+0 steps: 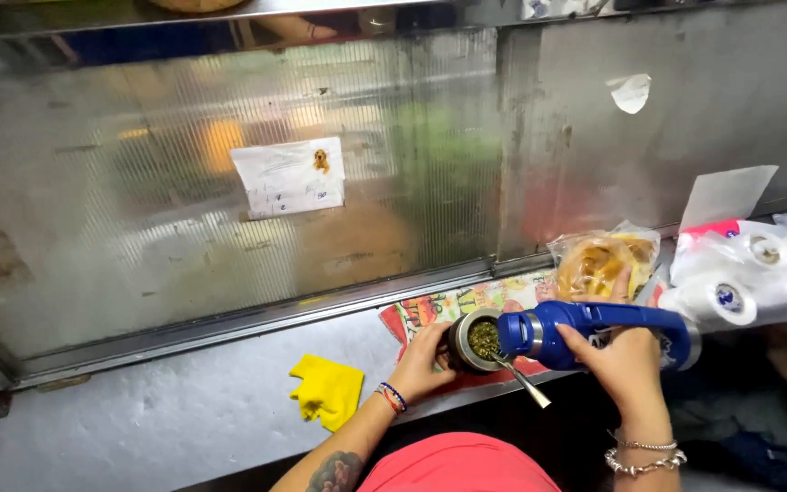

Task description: Wiping a counter surface and preparing a drink in a grocery store

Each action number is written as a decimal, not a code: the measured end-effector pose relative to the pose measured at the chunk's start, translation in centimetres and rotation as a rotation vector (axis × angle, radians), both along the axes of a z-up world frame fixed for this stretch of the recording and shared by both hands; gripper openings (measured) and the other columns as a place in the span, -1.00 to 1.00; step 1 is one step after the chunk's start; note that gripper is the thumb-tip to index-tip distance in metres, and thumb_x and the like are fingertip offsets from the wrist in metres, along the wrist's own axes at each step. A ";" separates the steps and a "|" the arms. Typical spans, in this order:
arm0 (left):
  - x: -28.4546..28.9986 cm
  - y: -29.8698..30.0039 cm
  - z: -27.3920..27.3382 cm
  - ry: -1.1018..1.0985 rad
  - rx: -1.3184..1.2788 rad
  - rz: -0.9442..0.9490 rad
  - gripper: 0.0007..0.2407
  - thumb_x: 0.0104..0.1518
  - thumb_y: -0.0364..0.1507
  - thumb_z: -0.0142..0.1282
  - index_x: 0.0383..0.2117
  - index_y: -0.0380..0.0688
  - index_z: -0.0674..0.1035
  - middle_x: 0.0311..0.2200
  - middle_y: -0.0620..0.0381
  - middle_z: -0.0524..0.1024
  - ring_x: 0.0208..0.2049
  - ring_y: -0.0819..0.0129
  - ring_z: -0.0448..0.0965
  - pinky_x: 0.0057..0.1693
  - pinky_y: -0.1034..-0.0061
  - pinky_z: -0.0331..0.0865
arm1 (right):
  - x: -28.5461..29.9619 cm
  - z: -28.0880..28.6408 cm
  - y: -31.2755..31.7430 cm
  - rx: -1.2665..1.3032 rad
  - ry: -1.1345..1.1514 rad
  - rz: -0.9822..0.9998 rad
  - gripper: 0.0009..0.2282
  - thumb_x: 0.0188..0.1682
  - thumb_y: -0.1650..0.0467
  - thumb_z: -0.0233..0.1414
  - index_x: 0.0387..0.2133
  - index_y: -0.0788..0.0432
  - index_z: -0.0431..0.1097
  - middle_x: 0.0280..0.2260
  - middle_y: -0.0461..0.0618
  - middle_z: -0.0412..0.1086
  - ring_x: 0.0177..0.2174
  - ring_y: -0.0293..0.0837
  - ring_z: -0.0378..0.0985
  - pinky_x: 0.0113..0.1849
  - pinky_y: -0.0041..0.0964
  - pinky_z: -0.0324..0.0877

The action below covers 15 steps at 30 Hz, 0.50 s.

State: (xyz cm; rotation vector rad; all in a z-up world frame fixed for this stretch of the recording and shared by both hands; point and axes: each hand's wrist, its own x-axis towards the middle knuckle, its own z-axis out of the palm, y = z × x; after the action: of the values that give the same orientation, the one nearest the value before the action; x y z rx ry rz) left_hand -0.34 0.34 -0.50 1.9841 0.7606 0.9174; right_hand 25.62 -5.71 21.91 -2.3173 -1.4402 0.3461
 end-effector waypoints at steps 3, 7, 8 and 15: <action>0.0 0.0 -0.3 0.021 -0.029 -0.016 -0.36 -0.21 -0.43 0.21 0.15 -0.24 0.37 0.02 -0.14 0.46 0.08 -0.02 0.44 0.21 0.24 0.28 | 0.8 -2.6 -0.6 0.113 0.118 -0.040 0.07 -0.31 0.14 0.22 0.50 0.11 -0.26 0.09 0.33 0.38 0.13 0.26 0.35 0.10 -0.05 0.21; 0.0 0.2 -0.2 0.021 -0.041 -0.017 -0.37 -0.21 -0.45 0.21 0.16 -0.23 0.36 0.03 -0.13 0.45 0.09 0.00 0.43 0.22 0.26 0.27 | 1.9 -5.2 -0.9 0.235 0.253 0.027 -0.03 -0.20 0.18 0.15 0.45 0.23 -0.27 0.26 0.32 0.16 0.32 0.13 0.06 0.24 -0.14 -0.04; 0.0 0.1 -0.3 0.033 -0.049 -0.010 -0.38 -0.21 -0.45 0.19 0.15 -0.23 0.37 0.02 -0.12 0.46 0.08 0.00 0.44 0.21 0.26 0.28 | 2.1 -5.8 -1.1 0.240 0.244 0.047 -0.04 -0.17 0.15 0.11 0.46 0.27 -0.27 0.17 0.29 0.30 0.32 0.14 0.08 0.24 -0.11 -0.03; 0.3 0.2 -0.6 0.059 -0.093 0.024 -0.28 -0.30 -0.47 0.32 0.19 -0.16 0.40 -0.01 -0.13 0.46 0.06 -0.16 0.48 0.24 0.07 0.35 | 0.9 -3.9 -0.7 0.196 0.265 -0.006 -0.30 -0.20 -0.02 0.19 0.24 -0.05 0.39 -0.11 -0.09 0.56 0.09 -0.03 0.46 0.21 -0.04 0.17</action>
State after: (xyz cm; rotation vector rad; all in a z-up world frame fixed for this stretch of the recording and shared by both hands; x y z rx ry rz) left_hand -0.02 0.50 -1.12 1.9313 0.8466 0.8261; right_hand 26.56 -6.42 18.02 -2.0337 -1.2772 0.4688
